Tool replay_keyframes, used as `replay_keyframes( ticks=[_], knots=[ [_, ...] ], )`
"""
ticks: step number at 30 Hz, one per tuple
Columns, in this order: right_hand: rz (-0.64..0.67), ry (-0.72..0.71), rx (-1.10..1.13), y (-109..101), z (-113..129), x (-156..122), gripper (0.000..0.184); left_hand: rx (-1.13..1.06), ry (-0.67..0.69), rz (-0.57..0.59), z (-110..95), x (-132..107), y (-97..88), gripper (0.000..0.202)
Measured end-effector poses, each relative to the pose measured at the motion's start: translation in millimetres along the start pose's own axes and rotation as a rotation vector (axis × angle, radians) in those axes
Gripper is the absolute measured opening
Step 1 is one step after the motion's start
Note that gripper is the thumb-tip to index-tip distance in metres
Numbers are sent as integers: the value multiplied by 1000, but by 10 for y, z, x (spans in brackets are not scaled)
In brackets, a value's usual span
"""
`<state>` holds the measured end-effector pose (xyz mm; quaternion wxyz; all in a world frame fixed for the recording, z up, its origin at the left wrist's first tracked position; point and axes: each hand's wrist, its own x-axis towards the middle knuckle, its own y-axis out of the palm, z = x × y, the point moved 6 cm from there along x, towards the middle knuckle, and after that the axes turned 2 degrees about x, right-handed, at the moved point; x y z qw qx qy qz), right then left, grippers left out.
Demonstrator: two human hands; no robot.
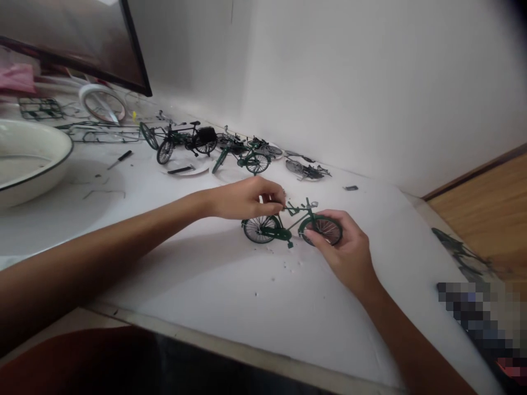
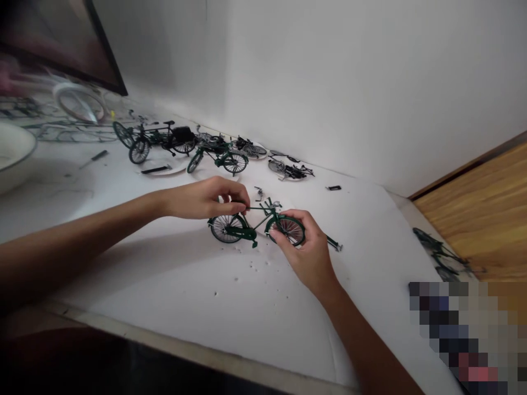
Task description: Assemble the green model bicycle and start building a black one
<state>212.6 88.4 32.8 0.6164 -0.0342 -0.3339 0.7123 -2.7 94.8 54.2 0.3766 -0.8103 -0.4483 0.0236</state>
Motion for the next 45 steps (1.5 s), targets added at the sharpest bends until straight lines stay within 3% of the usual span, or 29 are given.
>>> replay_keyframes(
  ticks=[6,10,13,18,27,35,40,45],
  knots=[
    [30,42,159,35,-27,-5,31,69,-23,20,-75,-111,-118,28],
    [38,57,248,38,-8,-6,28,-152,-92,-35,-95,-194,-139,30],
    [121,191,478,102,-59,-6,29,-309,-91,-21,-133,-224,-108,30],
    [301,396,811,207,-116,-22,19,-389,-31,37,-194,-240,-89,26],
    [298,538,908,209,-209,-10,18,-405,106,134,-378,-271,12,36],
    [377,591,841,215,-167,-59,24,-394,173,-10,-597,-267,84,19],
    [536,531,815,308,-4,-128,23,-382,272,-204,-811,-306,84,21],
    [668,458,813,354,159,-189,25,-381,274,-390,-761,-335,22,22]
  ],
)
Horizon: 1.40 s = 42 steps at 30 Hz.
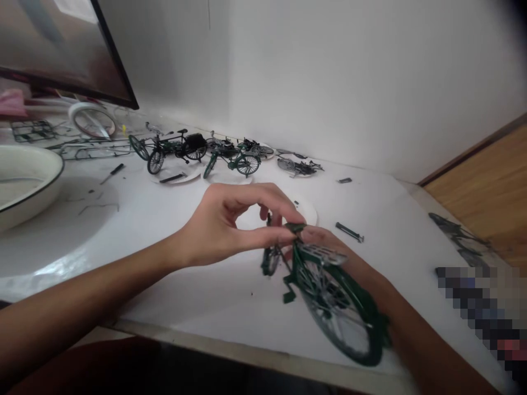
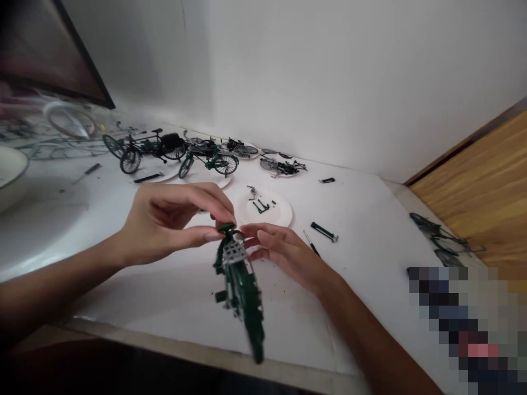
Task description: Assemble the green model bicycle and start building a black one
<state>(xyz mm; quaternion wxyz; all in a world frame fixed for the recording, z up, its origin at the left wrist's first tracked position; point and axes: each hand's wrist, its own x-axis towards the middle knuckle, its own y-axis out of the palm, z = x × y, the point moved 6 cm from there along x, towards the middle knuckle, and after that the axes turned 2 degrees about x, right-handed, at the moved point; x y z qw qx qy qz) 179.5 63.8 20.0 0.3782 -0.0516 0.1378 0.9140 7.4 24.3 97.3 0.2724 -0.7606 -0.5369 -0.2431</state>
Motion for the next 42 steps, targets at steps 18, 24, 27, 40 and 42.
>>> replay_keyframes(
  ticks=[18,24,27,40,42],
  knots=[
    [-113,-101,-396,-76,-21,8,36,855,125,78,354,-112,79,12],
    [-199,-133,-439,-173,-8,8,34,825,96,64,330,-76,-8,20],
    [-262,-162,-505,-242,10,0,34,682,-60,-16,405,-31,-218,28],
    [-340,-245,-415,-441,165,-64,34,604,-315,328,630,-11,-435,27],
    [-325,-228,-423,-430,161,-62,34,619,-311,329,655,-18,-439,26]
  ],
)
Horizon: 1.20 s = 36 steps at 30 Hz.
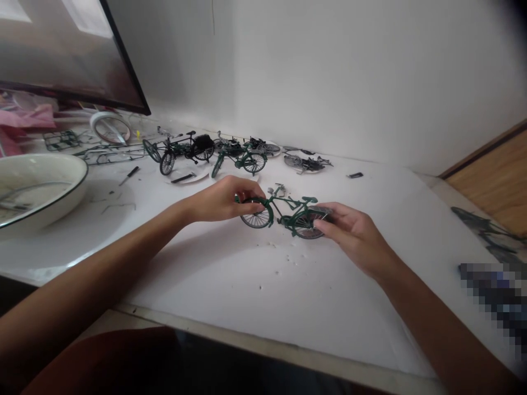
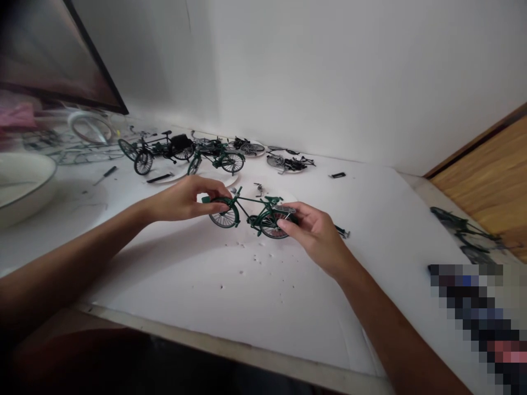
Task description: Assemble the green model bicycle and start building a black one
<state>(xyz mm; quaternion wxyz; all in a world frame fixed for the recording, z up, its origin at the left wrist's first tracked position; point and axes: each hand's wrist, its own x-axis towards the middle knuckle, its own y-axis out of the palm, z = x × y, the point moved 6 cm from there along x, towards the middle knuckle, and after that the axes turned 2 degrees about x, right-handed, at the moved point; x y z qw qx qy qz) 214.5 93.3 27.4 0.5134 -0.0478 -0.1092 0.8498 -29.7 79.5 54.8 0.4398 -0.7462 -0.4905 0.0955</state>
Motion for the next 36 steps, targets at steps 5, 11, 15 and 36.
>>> replay_keyframes(
  ticks=[5,11,15,36],
  knots=[
    [-26,37,-59,-4,-41,7,40,-9,-27,28,63,2,45,28],
    [-6,11,-234,-6,-22,7,43,-97,-38,72,76,-1,109,26],
    [22,20,-170,-36,-18,12,46,-287,-77,77,89,-4,189,26],
    [-134,-214,-621,-91,93,-2,21,-633,-279,207,264,46,651,42]
  ],
)
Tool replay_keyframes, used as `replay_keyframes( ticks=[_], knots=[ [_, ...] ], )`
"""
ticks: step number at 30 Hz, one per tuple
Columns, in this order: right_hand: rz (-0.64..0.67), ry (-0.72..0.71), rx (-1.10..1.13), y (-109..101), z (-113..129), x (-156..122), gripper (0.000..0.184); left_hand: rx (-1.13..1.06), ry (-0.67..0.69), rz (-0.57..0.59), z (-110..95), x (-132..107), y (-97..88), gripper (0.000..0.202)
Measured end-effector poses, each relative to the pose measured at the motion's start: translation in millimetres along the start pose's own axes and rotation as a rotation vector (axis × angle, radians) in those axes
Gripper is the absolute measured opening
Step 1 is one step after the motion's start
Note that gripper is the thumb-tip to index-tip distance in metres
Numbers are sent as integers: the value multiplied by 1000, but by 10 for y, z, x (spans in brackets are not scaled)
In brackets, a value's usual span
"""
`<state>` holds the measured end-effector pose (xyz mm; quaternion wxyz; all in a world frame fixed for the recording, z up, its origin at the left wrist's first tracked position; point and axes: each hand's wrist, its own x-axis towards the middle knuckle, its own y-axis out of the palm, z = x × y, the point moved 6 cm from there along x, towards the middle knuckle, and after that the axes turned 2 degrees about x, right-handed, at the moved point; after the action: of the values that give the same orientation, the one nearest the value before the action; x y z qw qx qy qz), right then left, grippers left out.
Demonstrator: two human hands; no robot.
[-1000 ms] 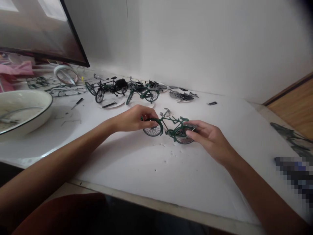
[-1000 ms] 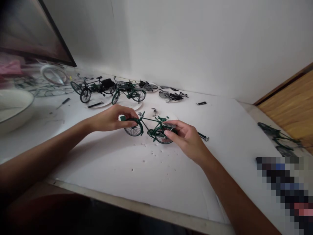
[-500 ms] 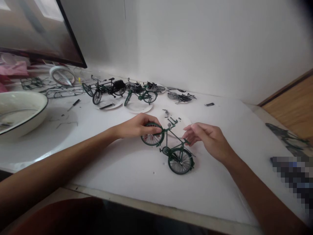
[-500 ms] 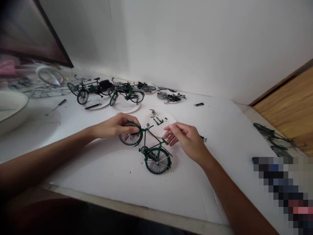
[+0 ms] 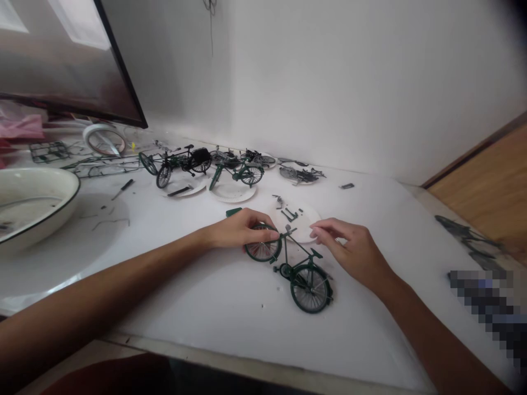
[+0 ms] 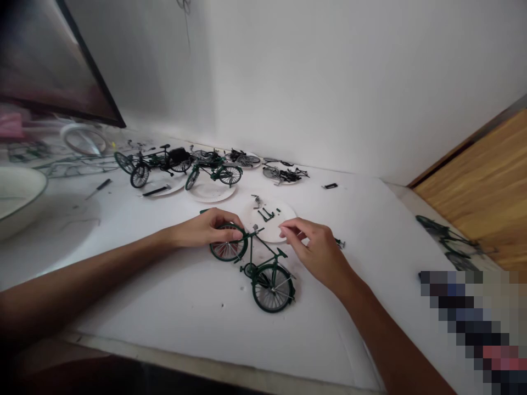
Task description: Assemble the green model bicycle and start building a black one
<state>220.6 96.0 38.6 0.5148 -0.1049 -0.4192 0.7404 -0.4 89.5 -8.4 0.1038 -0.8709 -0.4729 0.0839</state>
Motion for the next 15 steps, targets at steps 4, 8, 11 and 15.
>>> replay_keyframes(
  ticks=[4,8,11,15],
  knots=[
    [-54,-48,-118,-55,20,90,17,8,-11,37,16,20,33,45],
    [10,-31,-151,22,51,413,23,25,30,61,-10,28,55,38],
    [73,-27,-188,141,99,780,29,47,52,72,-44,23,63,34],
    [120,-4,-279,348,103,1179,29,43,52,81,-63,15,65,31]
  ],
)
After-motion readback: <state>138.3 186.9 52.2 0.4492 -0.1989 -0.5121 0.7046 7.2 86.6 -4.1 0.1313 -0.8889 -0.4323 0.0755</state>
